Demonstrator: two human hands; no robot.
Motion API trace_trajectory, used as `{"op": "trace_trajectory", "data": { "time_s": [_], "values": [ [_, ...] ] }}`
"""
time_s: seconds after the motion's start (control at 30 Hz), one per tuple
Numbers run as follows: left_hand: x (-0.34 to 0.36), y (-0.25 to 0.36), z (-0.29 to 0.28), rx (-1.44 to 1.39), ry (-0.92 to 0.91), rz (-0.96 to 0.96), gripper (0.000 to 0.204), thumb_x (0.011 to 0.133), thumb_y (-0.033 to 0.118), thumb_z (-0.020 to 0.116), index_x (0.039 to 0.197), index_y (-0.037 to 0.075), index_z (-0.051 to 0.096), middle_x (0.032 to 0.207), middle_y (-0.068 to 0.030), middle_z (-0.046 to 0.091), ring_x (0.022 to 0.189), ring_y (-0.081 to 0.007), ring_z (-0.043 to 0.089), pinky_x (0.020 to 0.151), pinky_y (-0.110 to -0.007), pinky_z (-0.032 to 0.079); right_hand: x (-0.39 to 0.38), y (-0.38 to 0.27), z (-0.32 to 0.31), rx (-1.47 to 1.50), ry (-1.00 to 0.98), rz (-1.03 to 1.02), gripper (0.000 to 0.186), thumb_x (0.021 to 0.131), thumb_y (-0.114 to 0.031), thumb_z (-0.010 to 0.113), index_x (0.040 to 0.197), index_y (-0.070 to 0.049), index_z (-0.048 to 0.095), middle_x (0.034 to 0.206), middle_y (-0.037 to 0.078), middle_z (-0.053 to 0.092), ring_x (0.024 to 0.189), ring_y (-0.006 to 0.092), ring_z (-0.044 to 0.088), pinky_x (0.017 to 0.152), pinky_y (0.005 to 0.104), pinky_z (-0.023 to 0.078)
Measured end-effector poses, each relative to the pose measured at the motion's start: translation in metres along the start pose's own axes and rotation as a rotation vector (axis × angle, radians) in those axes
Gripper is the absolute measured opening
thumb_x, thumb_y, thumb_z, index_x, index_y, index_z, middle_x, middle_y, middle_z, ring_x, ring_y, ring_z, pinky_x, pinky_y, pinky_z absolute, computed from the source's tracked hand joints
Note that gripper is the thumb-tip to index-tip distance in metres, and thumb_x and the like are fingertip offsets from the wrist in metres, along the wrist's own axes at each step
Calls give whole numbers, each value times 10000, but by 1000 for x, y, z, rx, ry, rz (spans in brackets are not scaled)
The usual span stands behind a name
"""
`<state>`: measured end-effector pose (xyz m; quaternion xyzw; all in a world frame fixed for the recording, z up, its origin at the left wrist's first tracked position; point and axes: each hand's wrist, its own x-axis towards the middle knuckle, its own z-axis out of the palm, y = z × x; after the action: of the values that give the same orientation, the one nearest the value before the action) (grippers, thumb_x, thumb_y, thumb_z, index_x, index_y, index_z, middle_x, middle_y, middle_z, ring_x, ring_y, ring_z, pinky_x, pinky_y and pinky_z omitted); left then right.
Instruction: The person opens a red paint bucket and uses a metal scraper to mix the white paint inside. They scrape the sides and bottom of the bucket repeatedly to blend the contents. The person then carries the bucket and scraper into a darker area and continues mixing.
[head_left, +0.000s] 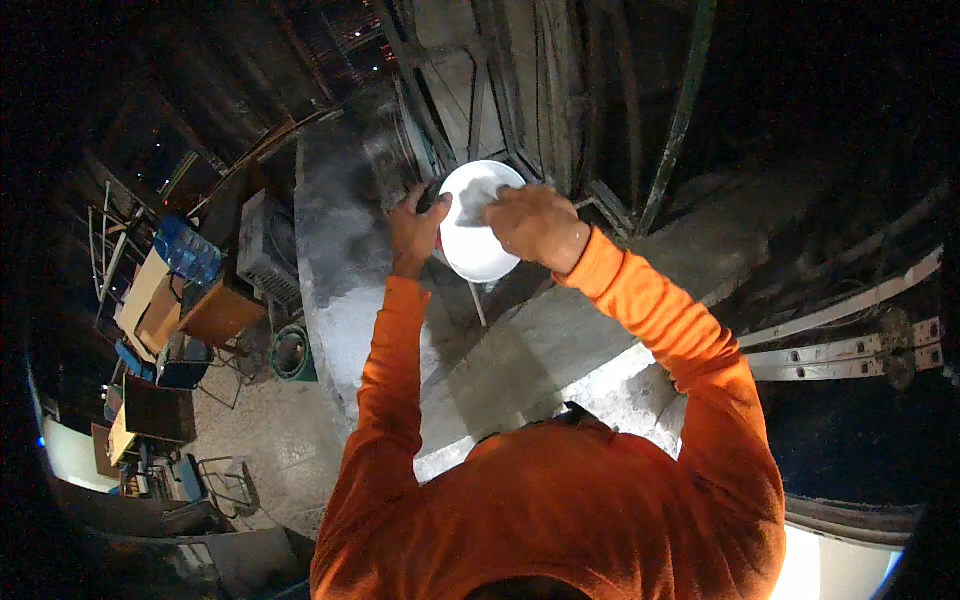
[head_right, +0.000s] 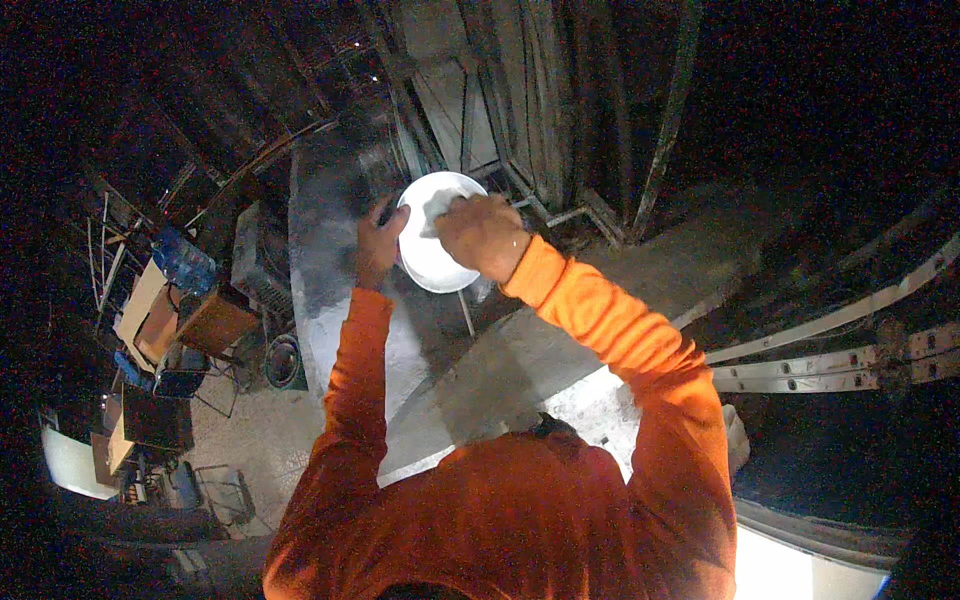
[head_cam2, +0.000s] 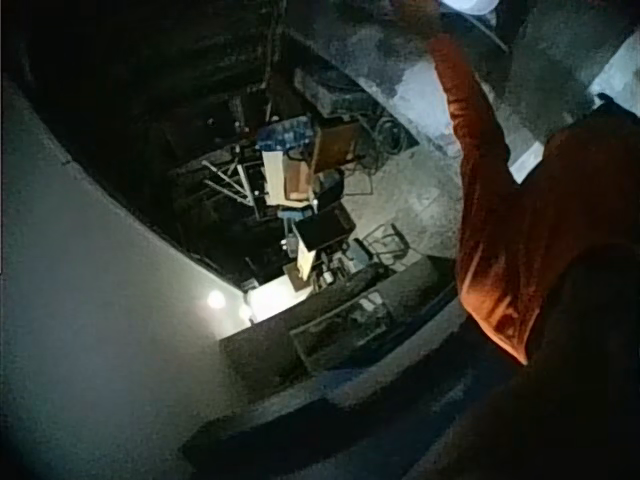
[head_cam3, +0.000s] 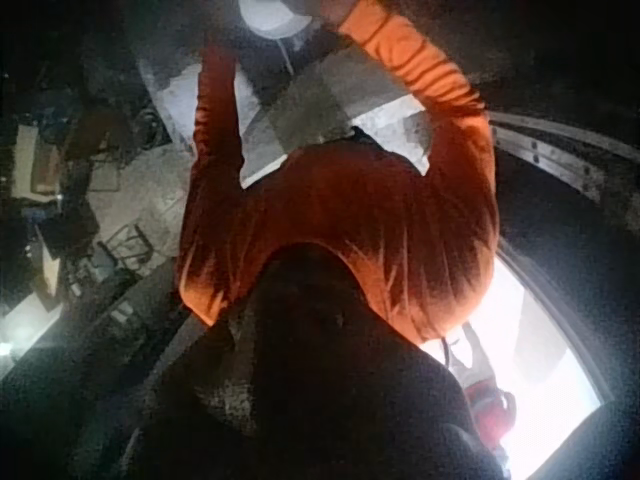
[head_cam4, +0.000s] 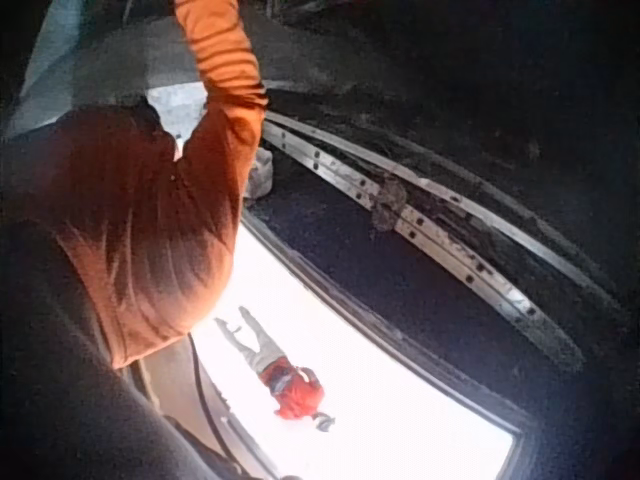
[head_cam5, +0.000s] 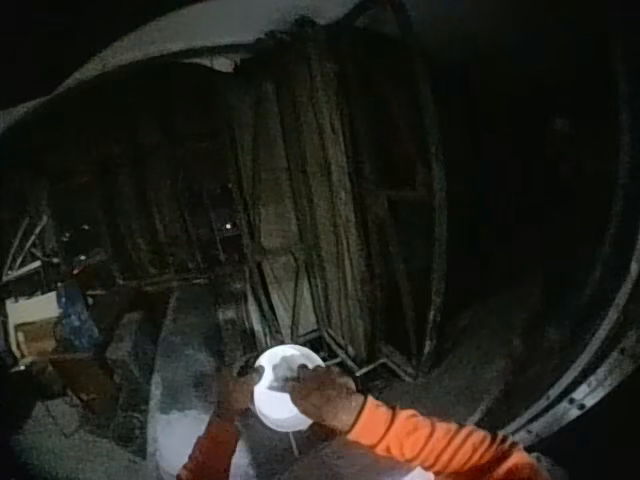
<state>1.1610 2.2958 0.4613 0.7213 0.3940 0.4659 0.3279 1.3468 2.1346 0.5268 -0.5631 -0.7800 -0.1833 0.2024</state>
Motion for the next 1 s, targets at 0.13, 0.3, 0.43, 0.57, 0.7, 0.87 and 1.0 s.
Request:
{"op": "trace_trajectory", "data": {
  "time_s": [0.13, 0.3, 0.43, 0.57, 0.7, 0.87, 1.0],
  "values": [
    [-4, 17, -7, -54, -56, -22, 584, 815, 350, 782, 1227, -51, 676, 1049, -191, 738, 968, -255, 694, 894, -355, 525, -34, -9, 34, -27, -9, 0, 170, 868, -218, 606, 894, -115, 738, 887, 130, 709, 814, 327, 719, 708, 487, 562],
    [-6, 13, -22, 68, 69, 52, 520, 835, 321, 771, 1208, -32, 692, 1120, -191, 719, 990, -262, 680, 918, -369, 511, -11, -3, 9, 65, 51, -45, 146, 849, -182, 615, 876, -94, 727, 855, 145, 710, 794, 348, 721, 701, 478, 565],
    [-4, 20, -15, -134, 43, -38, 558, 843, 331, 751, 1236, -57, 668, 1155, -222, 707, 1061, -269, 661, 973, -389, 484, 1, -9, 1, 13, -65, 59, 302, 903, -136, 545, 1151, -153, 715, 957, 146, 722, 884, 368, 714, 761, 477, 581],
    [-11, 13, -6, 11, 90, 34, 533, 851, 285, 740, 1246, -63, 661, 1109, -204, 723, 1017, -271, 670, 950, -389, 496, -20, -8, 24, 78, -174, 68, 273, 898, -142, 555, 1129, -131, 702, 1100, 166, 704, 930, 370, 710, 810, 491, 572],
    [-17, 8, -8, -78, 126, -6, 462, 842, 233, 747, 1201, -50, 680, 1061, -169, 736, 939, -262, 680, 905, -382, 516, -9, -10, 6, 204, -105, 39, 249, 860, -133, 572, 1063, -85, 708, 981, 214, 713, 897, 409, 706, 785, 523, 565],
    [-42, 55, 2, 118, 334, 220, 549, 867, 93, 713, 1364, -37, 519, 1198, -140, 640, 1061, -221, 607, 951, -366, 481, -33, -19, 48, 478, -273, 193, 562, 838, -91, 582, 1399, -65, 545, 946, 268, 683, 936, 458, 666, 799, 556, 532],
    [-54, 35, 18, -526, 394, 64, 747, 906, 136, 645, 1514, -1, 232, 1351, -179, 465, 1208, -269, 480, 1070, -395, 379, -24, -47, -1, 689, 138, 364, 530, 927, -125, 565, 1440, -11, 494, 1018, 309, 650, 986, 471, 648, 806, 557, 526]
  ]
}}
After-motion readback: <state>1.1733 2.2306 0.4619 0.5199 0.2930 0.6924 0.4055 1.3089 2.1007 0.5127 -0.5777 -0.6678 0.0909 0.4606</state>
